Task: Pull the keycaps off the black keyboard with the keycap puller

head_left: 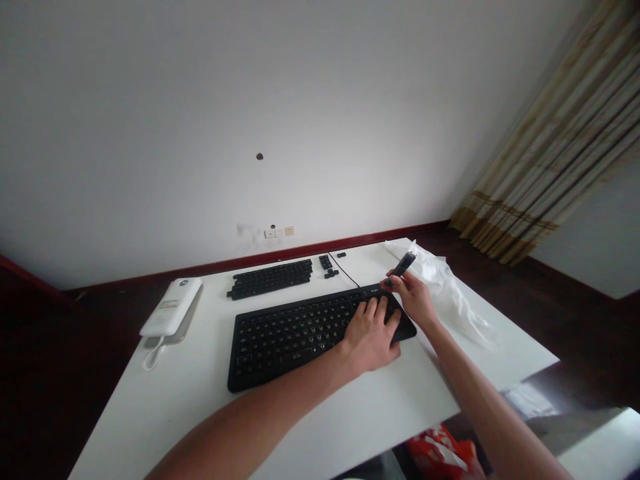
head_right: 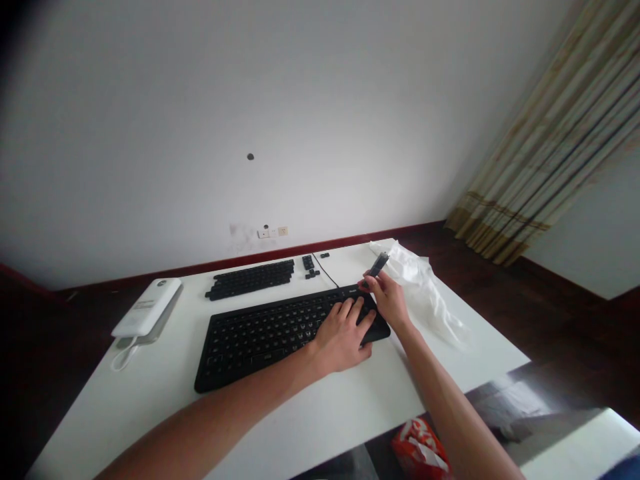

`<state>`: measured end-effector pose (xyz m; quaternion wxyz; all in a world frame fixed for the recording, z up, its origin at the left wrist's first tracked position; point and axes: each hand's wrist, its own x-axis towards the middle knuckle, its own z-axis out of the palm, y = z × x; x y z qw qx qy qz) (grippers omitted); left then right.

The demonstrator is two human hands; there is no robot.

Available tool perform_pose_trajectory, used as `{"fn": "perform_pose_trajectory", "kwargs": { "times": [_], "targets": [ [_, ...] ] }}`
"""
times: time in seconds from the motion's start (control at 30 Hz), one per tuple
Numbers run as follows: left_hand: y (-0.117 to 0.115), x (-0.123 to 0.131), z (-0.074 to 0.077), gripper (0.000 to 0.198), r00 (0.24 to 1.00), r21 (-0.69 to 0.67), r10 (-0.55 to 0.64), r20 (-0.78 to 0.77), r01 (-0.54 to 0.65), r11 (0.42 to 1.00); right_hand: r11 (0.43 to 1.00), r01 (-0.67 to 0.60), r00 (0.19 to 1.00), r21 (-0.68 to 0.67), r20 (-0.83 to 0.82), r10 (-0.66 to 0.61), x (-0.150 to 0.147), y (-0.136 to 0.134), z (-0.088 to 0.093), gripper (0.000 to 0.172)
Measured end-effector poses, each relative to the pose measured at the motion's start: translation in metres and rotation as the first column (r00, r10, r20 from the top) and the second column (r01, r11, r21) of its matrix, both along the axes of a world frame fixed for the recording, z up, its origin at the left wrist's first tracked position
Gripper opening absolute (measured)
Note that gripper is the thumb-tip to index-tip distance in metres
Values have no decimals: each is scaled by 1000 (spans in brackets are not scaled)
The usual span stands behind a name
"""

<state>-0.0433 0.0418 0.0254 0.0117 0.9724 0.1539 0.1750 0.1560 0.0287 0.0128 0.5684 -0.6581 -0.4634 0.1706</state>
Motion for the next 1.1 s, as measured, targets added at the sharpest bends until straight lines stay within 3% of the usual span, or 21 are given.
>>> {"fn": "perform_pose_trajectory", "kwargs": {
  "times": [0.23, 0.4, 0.57, 0.7, 0.87, 1.1],
  "targets": [
    [0, 0, 1, 66, 1000, -1, 0, 1, 0, 1000, 1000, -26, 993, -9, 118, 26, -2, -4, 6, 38],
    [0, 0, 3, 64, 1000, -29, 0, -13, 0, 1000, 1000, 3, 1000, 1, 29, -3, -2, -3, 4, 45],
    [0, -1, 4, 63, 1000, -57, 2, -3, -2, 998, 998, -53, 996, 20, -76, 54, 0, -2, 2, 51],
    [13, 1, 9, 77, 1000, -149, 27, 14, -25, 988, 1000, -20, 997, 20, -75, 22, 2, -1, 0, 51],
    [37, 5, 14, 99, 998, -284, -57, -6, 53, 957, 999, 41, 997, -4, -62, -41, 5, 1, -3, 53],
    [45, 10, 11, 98, 996, -360, -91, 11, 89, 929, 998, 34, 998, -43, -48, -36, 6, -3, 1, 50]
  ]
}}
